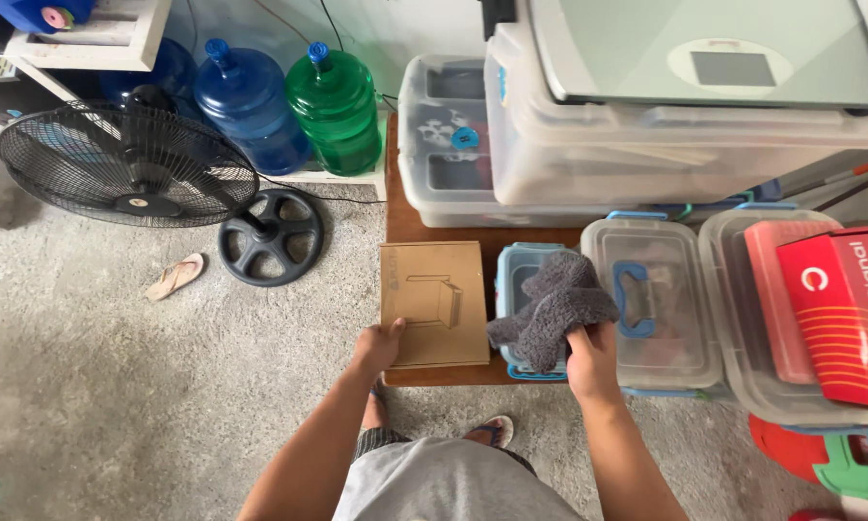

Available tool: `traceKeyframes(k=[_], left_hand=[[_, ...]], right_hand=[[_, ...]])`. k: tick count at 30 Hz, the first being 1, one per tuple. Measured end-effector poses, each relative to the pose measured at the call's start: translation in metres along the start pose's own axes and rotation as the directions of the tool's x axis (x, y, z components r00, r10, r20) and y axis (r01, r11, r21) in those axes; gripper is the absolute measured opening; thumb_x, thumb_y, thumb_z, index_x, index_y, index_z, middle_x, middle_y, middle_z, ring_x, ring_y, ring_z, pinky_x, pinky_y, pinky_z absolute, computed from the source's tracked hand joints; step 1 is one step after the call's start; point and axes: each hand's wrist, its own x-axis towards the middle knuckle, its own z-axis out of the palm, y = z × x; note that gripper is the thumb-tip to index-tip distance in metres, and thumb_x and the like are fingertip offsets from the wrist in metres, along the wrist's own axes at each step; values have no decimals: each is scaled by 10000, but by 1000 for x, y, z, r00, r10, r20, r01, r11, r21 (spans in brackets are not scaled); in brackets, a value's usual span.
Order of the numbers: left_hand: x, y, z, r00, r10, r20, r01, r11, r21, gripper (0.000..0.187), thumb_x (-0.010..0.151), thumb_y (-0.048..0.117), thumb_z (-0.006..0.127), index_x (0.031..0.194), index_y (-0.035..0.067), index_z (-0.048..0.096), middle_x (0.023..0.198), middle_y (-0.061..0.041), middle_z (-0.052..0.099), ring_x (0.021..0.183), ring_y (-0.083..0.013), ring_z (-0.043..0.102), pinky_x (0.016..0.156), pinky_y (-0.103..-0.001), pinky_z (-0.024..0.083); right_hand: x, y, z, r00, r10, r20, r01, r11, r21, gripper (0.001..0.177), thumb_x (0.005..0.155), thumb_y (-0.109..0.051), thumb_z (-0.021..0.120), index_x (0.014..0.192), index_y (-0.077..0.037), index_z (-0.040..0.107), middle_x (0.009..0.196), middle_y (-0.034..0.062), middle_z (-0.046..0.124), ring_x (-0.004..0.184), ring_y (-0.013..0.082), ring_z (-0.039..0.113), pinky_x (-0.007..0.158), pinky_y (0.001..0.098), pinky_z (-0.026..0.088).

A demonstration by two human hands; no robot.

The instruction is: The person washes a cloth in a sink and then uses it to wipe down several plastic storage bins and boxes.

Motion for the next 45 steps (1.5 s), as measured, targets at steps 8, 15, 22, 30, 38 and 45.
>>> traceKeyframes(k=[8,15,22,30,38,45], left_hand=[[-19,32,-67,978,-89,190,145,941,-307,764,799,524,795,1219,-93,627,1039,-241,753,950,-324,743,847,-428,598],[-66,92,-132,947,95,306,18,938,-347,756,789,419,751,1359,-1,487,1086,-231,696,860,-318,725,695,-439,605],[-32,56,-115,873,473,118,-273,674,-686,864,855,313,749,1504,-11,281,1456,-166,509,1322,-245,507,1094,-346,419],[-107,106,-200,850,472,233,-246,748,-617,496,843,180,715,1236,-25,493,1127,-174,679,1048,-226,656,902,-368,546],[-100,115,-218,676,711,194,-408,581,-704,516,831,145,671,1270,-29,463,1144,-169,673,1060,-216,648,910,-349,555],[-129,120,-203,766,564,308,-368,778,-509,633,818,223,711,1338,-30,453,1124,-186,694,1010,-246,683,884,-362,564]], right_hand=[[-11,1,54,1000,-5,9,6,994,-109,426,969,-33,591,1379,-10,479,1335,96,591,1214,183,575,1054,357,463],[-22,13,172,932,-10,362,128,944,-303,348,948,-18,596,1293,6,631,946,159,621,882,273,631,830,429,536],[-11,79,240,881,-43,471,452,368,-813,336,881,-167,626,1151,23,689,1165,326,665,1130,480,618,1080,528,451],[73,72,212,992,125,-36,-45,69,-997,368,998,-294,577,902,33,717,984,313,713,951,435,695,933,517,545],[-14,14,268,777,-255,576,624,184,-760,503,848,-153,620,1319,24,602,1368,324,577,1319,486,500,1157,525,347],[32,-15,279,854,-343,391,459,144,-877,610,912,-193,601,1458,55,490,1506,366,415,1433,498,333,1207,512,203]])
